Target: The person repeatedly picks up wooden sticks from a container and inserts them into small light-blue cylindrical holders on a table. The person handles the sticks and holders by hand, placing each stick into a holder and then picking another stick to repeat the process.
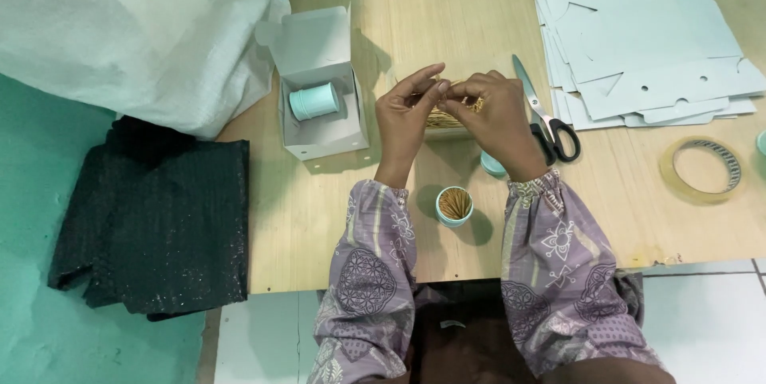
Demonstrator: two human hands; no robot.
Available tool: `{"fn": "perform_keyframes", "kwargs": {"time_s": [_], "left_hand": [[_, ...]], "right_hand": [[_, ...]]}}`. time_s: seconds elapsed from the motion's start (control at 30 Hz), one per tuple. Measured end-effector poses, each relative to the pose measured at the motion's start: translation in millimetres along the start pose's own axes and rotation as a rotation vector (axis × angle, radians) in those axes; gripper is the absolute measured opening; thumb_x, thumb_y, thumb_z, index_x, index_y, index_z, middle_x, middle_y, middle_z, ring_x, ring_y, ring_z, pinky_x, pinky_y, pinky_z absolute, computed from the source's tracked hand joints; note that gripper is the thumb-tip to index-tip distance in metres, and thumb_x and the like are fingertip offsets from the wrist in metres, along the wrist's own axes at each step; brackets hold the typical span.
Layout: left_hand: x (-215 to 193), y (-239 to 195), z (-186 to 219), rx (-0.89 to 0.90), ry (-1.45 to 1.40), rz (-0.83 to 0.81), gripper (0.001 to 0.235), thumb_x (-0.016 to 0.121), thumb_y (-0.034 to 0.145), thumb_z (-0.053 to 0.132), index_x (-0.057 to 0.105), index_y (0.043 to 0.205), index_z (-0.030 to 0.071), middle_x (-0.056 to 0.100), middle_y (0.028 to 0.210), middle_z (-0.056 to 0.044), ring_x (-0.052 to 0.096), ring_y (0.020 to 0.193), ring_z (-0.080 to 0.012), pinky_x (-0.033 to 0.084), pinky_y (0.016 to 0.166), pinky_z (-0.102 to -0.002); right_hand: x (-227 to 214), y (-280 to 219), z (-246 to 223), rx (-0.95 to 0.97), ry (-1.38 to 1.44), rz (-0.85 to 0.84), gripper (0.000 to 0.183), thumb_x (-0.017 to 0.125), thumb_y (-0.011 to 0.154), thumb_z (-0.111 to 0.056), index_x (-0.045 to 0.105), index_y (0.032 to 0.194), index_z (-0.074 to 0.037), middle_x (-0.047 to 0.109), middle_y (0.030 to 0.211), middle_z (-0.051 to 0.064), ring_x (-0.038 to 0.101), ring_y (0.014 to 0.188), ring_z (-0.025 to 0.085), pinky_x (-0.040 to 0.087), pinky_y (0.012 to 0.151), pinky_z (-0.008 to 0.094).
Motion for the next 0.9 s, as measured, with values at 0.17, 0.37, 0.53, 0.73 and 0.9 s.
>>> {"fn": "perform_keyframes", "kwargs": {"time_s": [0.17, 0.37, 0.53, 0.73, 0.9], "left_hand": [[0, 0, 1, 0.027, 0.024, -0.014, 0.03, 0.081, 0.09, 0.012, 0.077, 0.119, 0.016, 0.079, 0.093, -0.009, 0.073, 0.089, -0.0098, 0.061, 0.078, -0.024], [-2, 2, 8, 0.023, -0.032, -0.042, 0.027, 0.081, 0.09, 0.008, 0.078, 0.116, 0.013, 0.078, 0.094, -0.008, 0.071, 0.09, -0.0088, 0.061, 0.08, -0.026], [0, -12, 27, -0.009, -0.043, -0.08, 0.026, 0.083, 0.088, 0.008, 0.078, 0.114, 0.012, 0.077, 0.09, -0.004, 0.066, 0.086, -0.0028, 0.061, 0.078, -0.022], [-1, -53, 62, -0.045, -0.01, -0.183, 0.025, 0.084, 0.084, 0.002, 0.078, 0.108, 0.006, 0.075, 0.087, -0.006, 0.065, 0.082, -0.0036, 0.062, 0.072, -0.021], [-3, -95, 79, -0.038, 0.152, -0.228, 0.022, 0.085, 0.081, 0.001, 0.08, 0.101, 0.008, 0.076, 0.085, -0.008, 0.074, 0.078, -0.0116, 0.063, 0.066, -0.026]], "right_hand": [[-4, -1, -9, -0.01, -0.042, 0.012, 0.006, 0.083, 0.096, -0.02, 0.081, 0.094, -0.015, 0.073, 0.079, 0.001, 0.065, 0.078, 0.019, 0.046, 0.077, 0.033], [-5, 0, -12, -0.026, 0.008, -0.033, 0.004, 0.081, 0.094, -0.014, 0.079, 0.093, -0.01, 0.074, 0.079, 0.006, 0.068, 0.079, 0.024, 0.05, 0.076, 0.035], [-12, -14, -18, 0.053, 0.107, -0.071, 0.006, 0.079, 0.093, -0.012, 0.078, 0.096, -0.007, 0.074, 0.08, 0.007, 0.068, 0.081, 0.024, 0.052, 0.077, 0.036], [-23, -50, -40, 0.043, 0.086, -0.214, 0.008, 0.082, 0.09, -0.015, 0.079, 0.093, -0.008, 0.074, 0.078, 0.007, 0.068, 0.08, 0.025, 0.049, 0.081, 0.038], [-20, -88, -42, 0.069, -0.051, -0.3, 0.006, 0.08, 0.086, -0.018, 0.075, 0.088, -0.019, 0.072, 0.082, -0.004, 0.067, 0.087, 0.02, 0.037, 0.088, 0.038]]}}
Point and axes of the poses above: each hand's wrist, its own y-axis towards the middle knuckle, its own x-axis out of the palm, z = x × y, the point moved 6 cm from there along y, towards the middle knuckle
